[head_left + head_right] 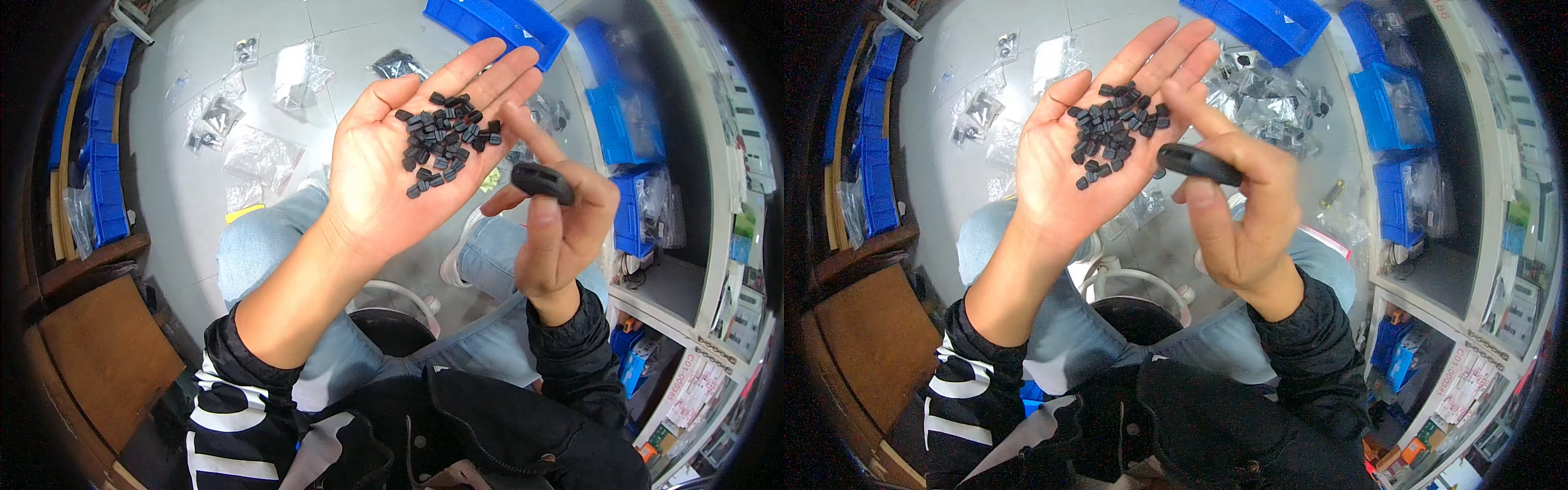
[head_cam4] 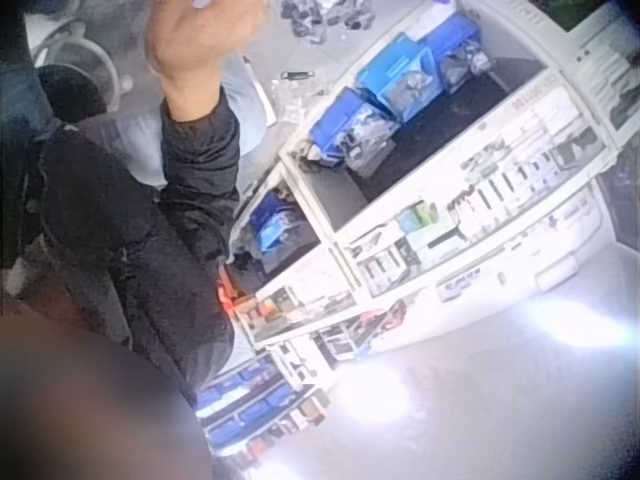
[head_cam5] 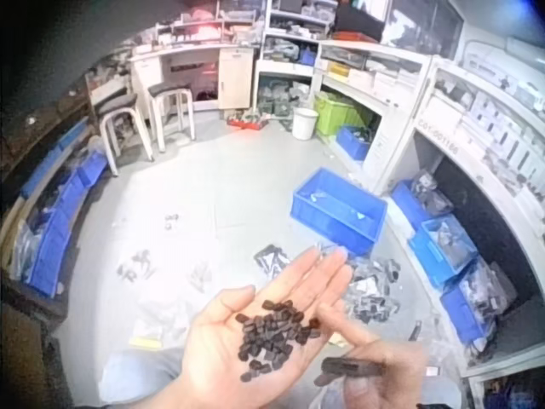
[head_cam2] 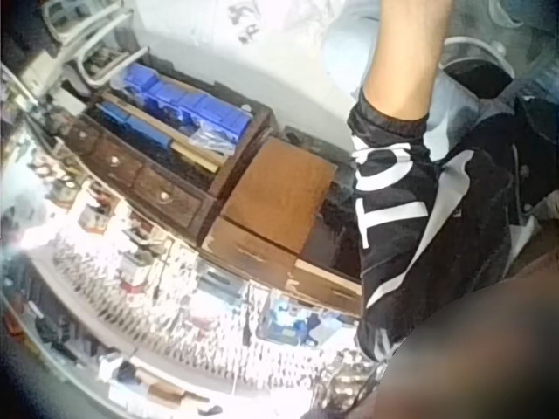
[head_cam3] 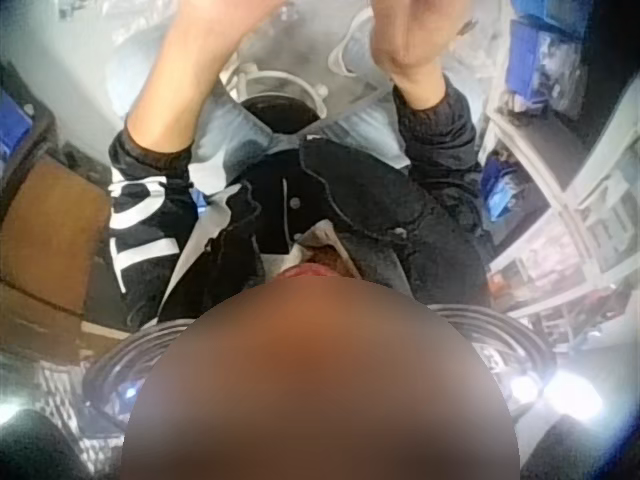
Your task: The person sits cross-legged on a chair and assembles small black electronic components. They open plastic bags, remove small black parts, and insert them into larger black housings. The person handles multiple units one at a time, placing finished assemblies on the floor.
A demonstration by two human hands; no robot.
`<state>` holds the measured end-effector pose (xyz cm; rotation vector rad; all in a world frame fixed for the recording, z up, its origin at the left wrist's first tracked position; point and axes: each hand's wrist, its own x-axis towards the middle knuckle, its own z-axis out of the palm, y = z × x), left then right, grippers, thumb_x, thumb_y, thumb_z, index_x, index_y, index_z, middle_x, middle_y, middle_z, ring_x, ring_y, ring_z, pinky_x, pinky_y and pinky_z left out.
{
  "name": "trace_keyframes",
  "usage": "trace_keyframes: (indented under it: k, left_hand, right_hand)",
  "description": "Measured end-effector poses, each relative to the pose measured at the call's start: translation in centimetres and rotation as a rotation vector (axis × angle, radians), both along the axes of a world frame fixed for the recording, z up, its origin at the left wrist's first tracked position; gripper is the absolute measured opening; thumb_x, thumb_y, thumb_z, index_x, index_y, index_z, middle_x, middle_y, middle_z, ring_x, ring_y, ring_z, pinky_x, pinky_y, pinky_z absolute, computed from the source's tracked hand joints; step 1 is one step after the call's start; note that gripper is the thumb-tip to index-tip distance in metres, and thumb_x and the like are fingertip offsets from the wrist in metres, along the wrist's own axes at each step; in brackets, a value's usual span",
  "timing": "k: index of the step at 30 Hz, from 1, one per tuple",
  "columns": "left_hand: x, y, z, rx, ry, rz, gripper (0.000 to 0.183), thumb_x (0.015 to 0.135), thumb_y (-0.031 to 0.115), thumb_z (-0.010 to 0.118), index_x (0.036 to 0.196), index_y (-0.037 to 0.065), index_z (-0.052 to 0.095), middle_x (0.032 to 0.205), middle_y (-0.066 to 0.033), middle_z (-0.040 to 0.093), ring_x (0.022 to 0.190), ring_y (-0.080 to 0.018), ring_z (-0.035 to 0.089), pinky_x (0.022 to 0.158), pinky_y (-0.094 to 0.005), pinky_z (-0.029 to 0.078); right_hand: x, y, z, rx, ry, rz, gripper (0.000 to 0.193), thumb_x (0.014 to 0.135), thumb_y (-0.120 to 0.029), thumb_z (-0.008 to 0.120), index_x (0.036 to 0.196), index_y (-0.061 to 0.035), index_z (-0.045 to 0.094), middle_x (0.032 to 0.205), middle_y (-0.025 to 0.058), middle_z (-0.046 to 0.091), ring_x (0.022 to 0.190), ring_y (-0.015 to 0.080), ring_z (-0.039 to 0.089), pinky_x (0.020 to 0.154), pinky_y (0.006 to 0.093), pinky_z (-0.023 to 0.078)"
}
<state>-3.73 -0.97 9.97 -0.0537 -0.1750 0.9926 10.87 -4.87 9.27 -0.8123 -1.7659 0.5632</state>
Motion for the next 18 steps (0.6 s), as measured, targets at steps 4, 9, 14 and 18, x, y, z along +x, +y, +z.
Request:
trace_keyframes:
  k: [4,9,14,18]
  left_hand:
    - [0.04,-0.06,0.05,-0.01,-0.011,-0.013,0.057,0.085,0.023,0.025,0.135,-0.005,0.022,0.142,-0.0216,0.021,0.133,-0.0326,0.019,0.109,-0.0401,0.018]
    - [0.38,-0.21,0.18,-0.017,0.122,-0.045,0.057,0.086,0.03,0.025,0.132,-0.003,0.032,0.14,-0.0178,0.03,0.132,-0.0262,0.024,0.108,-0.0381,0.018]
    - [0.32,-0.38,0.22,-0.043,0.136,-0.078,0.057,0.086,0.031,0.024,0.132,-0.002,0.034,0.139,-0.0156,0.031,0.131,-0.0245,0.026,0.107,-0.0364,0.021]
    - [0.39,-0.35,0.11,-0.015,0.157,-0.079,0.057,0.087,0.031,0.021,0.132,-0.002,0.033,0.139,-0.0147,0.032,0.13,-0.0243,0.027,0.107,-0.0355,0.022]
  right_hand:
    - [0.25,0.29,0.29,-0.034,0.078,-0.013,0.021,0.091,-0.019,0.04,0.099,-0.0007,0.035,0.11,0.0362,0.05,0.047,0.0133,0.055,0.054,0.0215,0.047]
    - [0.37,0.14,0.68,-0.024,-0.065,0.072,0.014,0.087,-0.009,0.045,0.095,0.002,0.044,0.108,0.0279,0.056,0.064,0.0131,0.056,0.062,0.0224,0.045]
    - [-0.01,-0.19,0.87,-0.121,-0.035,-0.051,0.016,0.087,-0.012,0.046,0.093,0.0034,0.044,0.11,0.0308,0.054,0.058,0.0106,0.052,0.068,0.0252,0.045]
    - [-0.09,0.06,0.83,-0.07,-0.067,0.061,0.016,0.083,-0.006,0.051,0.096,0.0029,0.047,0.11,0.0262,0.056,0.071,0.018,0.059,0.065,0.0259,0.047]
